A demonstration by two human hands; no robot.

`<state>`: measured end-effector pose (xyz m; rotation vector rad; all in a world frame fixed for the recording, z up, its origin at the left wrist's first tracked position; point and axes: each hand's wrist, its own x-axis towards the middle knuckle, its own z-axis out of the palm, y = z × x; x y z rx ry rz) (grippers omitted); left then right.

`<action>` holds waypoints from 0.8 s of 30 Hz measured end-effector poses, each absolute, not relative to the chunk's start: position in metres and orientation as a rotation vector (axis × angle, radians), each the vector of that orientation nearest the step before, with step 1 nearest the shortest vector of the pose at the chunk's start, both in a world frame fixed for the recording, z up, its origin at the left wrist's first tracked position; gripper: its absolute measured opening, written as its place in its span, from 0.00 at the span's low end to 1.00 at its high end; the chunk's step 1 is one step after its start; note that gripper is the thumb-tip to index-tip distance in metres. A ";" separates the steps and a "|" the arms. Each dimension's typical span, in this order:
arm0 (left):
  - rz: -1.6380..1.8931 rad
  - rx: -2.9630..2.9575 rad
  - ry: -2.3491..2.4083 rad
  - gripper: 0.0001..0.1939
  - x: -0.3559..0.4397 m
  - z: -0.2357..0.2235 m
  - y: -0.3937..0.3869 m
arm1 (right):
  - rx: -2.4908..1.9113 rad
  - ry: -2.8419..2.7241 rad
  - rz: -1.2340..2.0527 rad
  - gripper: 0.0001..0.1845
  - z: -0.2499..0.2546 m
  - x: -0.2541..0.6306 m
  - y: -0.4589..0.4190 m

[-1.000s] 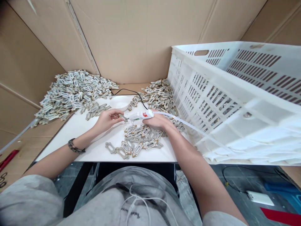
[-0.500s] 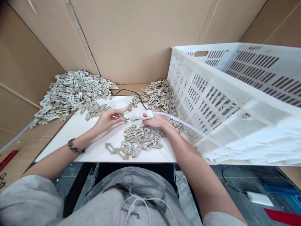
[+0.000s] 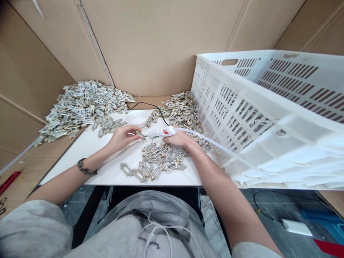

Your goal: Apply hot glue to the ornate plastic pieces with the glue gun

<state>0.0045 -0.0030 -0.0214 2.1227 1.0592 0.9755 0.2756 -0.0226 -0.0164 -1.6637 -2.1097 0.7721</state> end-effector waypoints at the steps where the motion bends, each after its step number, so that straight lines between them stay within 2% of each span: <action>1: 0.974 2.126 1.064 0.14 0.004 -0.021 -0.003 | -1.665 -2.112 0.772 0.07 -0.016 0.276 -0.022; 24: 1.013 2.052 1.041 0.15 0.001 -0.026 0.002 | -1.698 -2.127 0.742 0.08 -0.012 0.273 -0.024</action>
